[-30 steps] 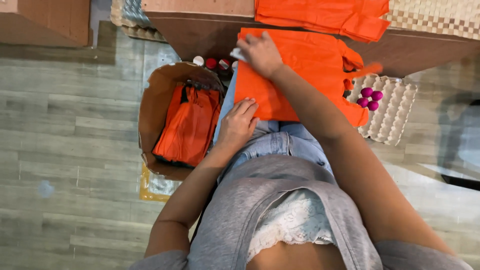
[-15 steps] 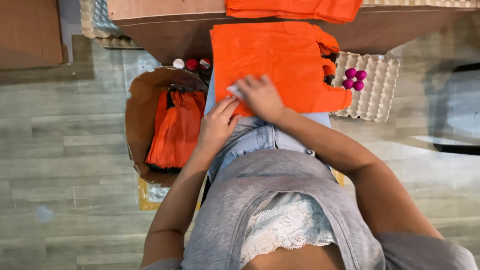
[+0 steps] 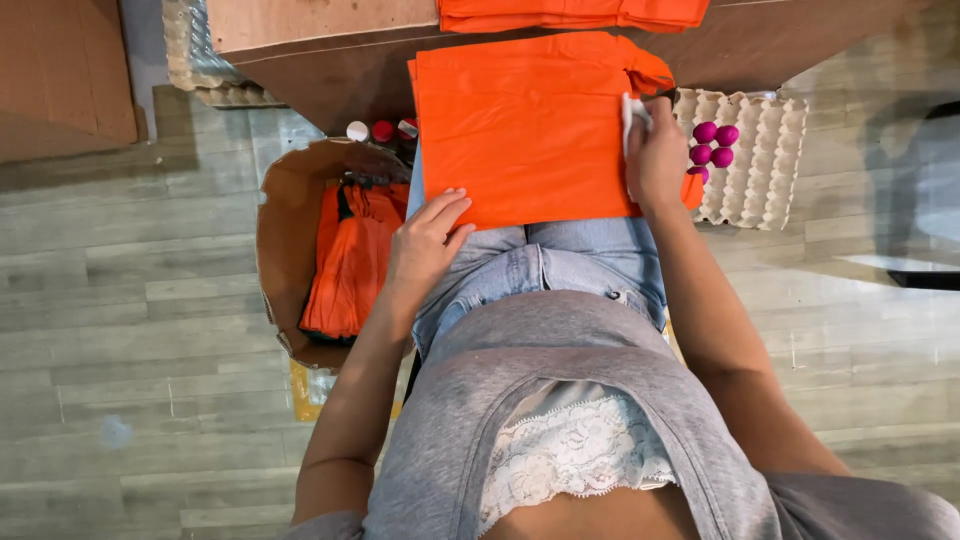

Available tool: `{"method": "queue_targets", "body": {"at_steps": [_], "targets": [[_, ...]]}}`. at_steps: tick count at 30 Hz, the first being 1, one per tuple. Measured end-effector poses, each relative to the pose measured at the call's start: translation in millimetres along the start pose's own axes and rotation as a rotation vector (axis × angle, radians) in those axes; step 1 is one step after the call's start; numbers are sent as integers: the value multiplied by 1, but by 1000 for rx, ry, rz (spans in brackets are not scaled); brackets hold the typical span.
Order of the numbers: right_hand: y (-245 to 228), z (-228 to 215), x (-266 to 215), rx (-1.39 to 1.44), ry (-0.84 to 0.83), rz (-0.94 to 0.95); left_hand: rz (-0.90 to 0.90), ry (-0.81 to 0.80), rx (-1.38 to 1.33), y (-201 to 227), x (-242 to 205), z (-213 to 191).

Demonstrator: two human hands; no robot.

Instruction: The person repeatedly wipes the surface of orange garments with a white cloth, then places them on a stack on the table. The person handles the garments one at a time, wiping different areas before stacking them.

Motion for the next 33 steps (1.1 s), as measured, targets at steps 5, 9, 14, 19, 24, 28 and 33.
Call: {"method": "queue_targets", "body": {"at_steps": [5,9,14,19,24,28,33], "targets": [[12,-5,-5,98,57,47,26,-21,-32,1,3,-3],[30,-4,-8,82,88,93,16,0,-8,4,2,-6],[75,-7,-21,140,69,220,-45,5,-39,2,2,-4],[99,-32,-33,234,236,521,-196,61,-159,-3,-1,-7],[30,-94,-9,20,437,-112,-285,81,-243,-6,-8,-8],[-17,-42,12,334,132,-174,-292,104,-302,-1,-12,-8],[-152,23,-10,344,-283,-435,-297,129,-316,-2,-13,-6]]}}
Point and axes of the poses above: each hand's wrist, its own x-axis towards the middle knuckle, its own z-axis out of the palm, y = z × x, the point moved 4 cm from there along x, towards the middle knuckle, and after that the axes turned 11 degrees about -z, right-handed, at the moved point
